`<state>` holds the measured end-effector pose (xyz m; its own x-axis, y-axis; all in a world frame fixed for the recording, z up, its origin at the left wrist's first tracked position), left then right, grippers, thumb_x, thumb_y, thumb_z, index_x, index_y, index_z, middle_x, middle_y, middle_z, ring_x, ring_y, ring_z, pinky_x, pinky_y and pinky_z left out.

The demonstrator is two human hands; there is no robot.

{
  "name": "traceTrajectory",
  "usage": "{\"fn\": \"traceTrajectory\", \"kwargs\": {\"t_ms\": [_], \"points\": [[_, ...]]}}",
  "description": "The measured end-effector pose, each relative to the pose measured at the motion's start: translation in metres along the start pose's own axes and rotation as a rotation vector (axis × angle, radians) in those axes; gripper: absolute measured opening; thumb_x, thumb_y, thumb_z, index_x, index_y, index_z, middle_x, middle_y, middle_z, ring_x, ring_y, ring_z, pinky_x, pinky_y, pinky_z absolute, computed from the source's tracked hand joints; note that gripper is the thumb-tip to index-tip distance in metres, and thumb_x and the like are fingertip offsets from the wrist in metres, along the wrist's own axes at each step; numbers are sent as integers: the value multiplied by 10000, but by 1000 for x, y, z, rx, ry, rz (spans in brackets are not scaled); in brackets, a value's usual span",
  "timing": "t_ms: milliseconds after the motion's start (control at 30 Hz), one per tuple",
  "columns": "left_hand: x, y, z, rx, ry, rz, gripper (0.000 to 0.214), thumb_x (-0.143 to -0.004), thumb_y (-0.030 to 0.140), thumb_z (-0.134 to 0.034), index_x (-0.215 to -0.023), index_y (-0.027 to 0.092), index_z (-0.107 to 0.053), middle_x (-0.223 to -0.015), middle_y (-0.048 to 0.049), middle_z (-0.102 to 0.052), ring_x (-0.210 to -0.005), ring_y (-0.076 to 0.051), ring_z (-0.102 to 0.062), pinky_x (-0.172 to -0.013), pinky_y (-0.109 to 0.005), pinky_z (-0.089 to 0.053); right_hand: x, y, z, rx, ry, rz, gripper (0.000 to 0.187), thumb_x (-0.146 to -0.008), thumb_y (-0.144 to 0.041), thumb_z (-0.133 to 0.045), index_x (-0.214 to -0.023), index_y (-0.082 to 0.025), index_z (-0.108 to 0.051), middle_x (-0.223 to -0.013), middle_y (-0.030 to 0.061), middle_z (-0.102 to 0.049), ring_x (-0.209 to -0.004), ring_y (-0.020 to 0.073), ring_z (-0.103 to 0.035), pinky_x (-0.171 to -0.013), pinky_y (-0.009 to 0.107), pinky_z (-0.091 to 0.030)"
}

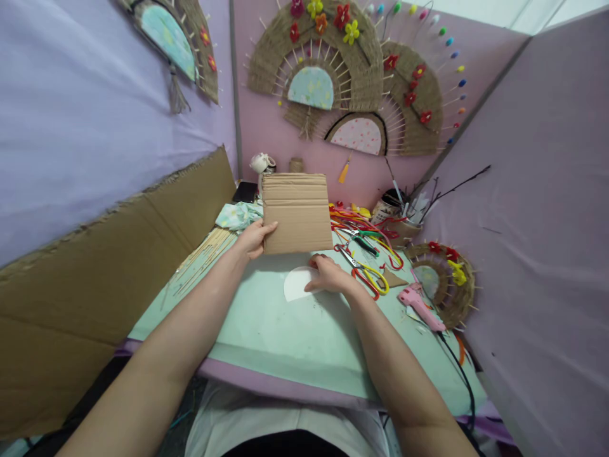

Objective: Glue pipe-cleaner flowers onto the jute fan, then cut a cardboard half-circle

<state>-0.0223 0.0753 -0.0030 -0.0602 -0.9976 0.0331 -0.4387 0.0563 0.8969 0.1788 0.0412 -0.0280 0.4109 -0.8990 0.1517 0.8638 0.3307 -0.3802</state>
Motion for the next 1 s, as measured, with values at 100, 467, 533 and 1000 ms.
{"fn": "traceTrajectory", "kwargs": {"t_ms": [100, 467, 533, 1000], "points": [[0, -2, 1, -4, 31, 16, 328, -750, 160, -671, -1069, 135, -598, -977, -99, -731, -916, -230, -685, -931, -438, -508, 2, 5, 2, -7, 21, -48, 619, -543, -371, -826, -1083, -194, -581, -1082, 97, -573, -1061, 270, -501, -849, 346, -394], [24, -27, -19, -42, -15, 139, 284, -716, 185, -726, -977, 138, -625, -975, -103, -734, -931, -235, -684, -926, -409, -514, 54, 35, 54, -1054, 73, 140, 299, -670, -415, -736, -807, -182, -608, -730, -16, -615, -661, 121, -546, -631, 238, -400], [40, -47, -27, -62, -71, 245, 312, -703, 224, -747, -982, 144, -633, -998, -108, -732, -934, -247, -685, -913, -413, -521, 56, 45, 57, -1138, 135, 102, 320, -632, -393, -766, -832, -194, -615, -728, -24, -626, -644, 116, -552, -619, 232, -404], [66, -70, -32, -201, -79, 544, 128, -723, 224, -671, -827, 154, -641, -750, -75, -730, -704, -216, -691, -636, -306, -563, 33, 38, 6, -770, 84, -68, 240, -733, -378, -627, -850, -168, -629, -763, 8, -669, -685, 143, -580, -555, 217, -405]]}}
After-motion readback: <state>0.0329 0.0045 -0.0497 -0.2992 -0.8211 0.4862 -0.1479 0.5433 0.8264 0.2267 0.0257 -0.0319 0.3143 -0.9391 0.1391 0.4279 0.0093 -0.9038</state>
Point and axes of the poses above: each hand's wrist, its own x-axis away from the middle knuckle, its own z-axis out of the back of the hand, y = z × x, the point moved 5 cm from there along -x, towards the middle knuckle
